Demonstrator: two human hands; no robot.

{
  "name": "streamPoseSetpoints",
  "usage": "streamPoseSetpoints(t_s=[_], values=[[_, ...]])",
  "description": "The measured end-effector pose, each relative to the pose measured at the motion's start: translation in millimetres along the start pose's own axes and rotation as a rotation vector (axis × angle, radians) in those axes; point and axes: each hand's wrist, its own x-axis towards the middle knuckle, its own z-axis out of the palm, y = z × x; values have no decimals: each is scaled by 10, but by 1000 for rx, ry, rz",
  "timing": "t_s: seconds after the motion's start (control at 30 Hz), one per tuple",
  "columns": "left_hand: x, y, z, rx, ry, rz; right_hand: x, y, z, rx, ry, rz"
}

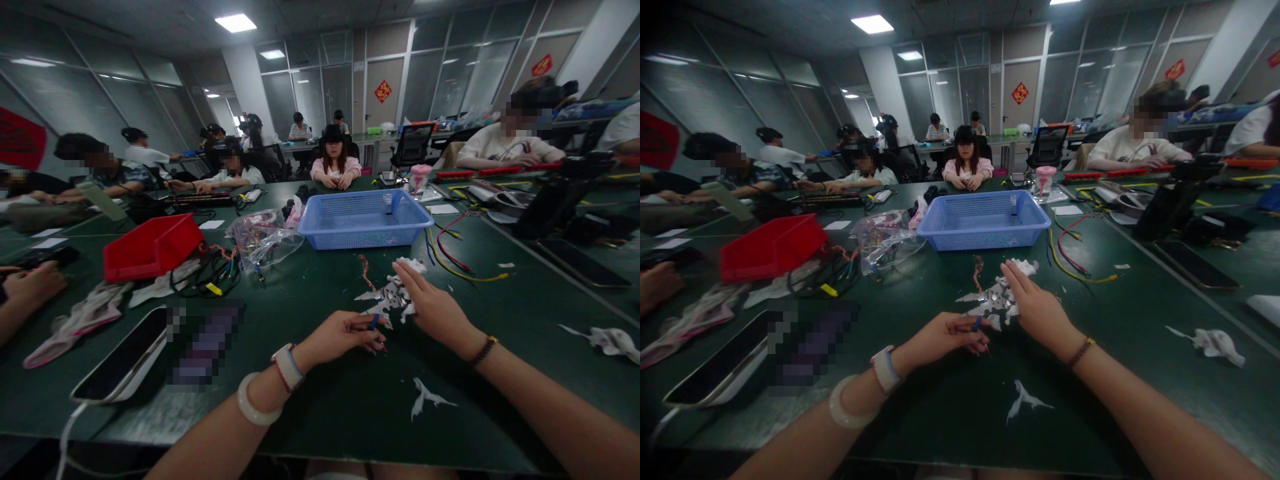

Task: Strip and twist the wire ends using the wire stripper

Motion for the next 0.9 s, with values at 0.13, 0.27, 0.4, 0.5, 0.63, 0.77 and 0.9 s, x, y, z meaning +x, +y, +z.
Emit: streamPoseSetpoints(t_s=[0.13, 0.27, 0.4, 0.5, 0.63, 0.77, 0.9], values=[[9, -13, 7, 32, 37, 8, 10, -34, 43, -11, 22, -14], [13, -31, 17, 30, 42, -2, 14, -15, 42, -94, 20, -35], [7, -23, 35, 44, 46, -2, 16, 5, -14, -187, -1, -19], [2, -19, 38, 62, 38, 9, 12, 4, -53, -197, -9, 4], [-5, -27, 33, 81, 29, 29, -10, 9, -63, -146, -21, 35], [-23, -8, 37, 110, 26, 43, -18, 20, -21, -106, -19, 35], [-30, 2, 29, 109, -17, 34, 0, 35, 33, -56, -3, 12]])
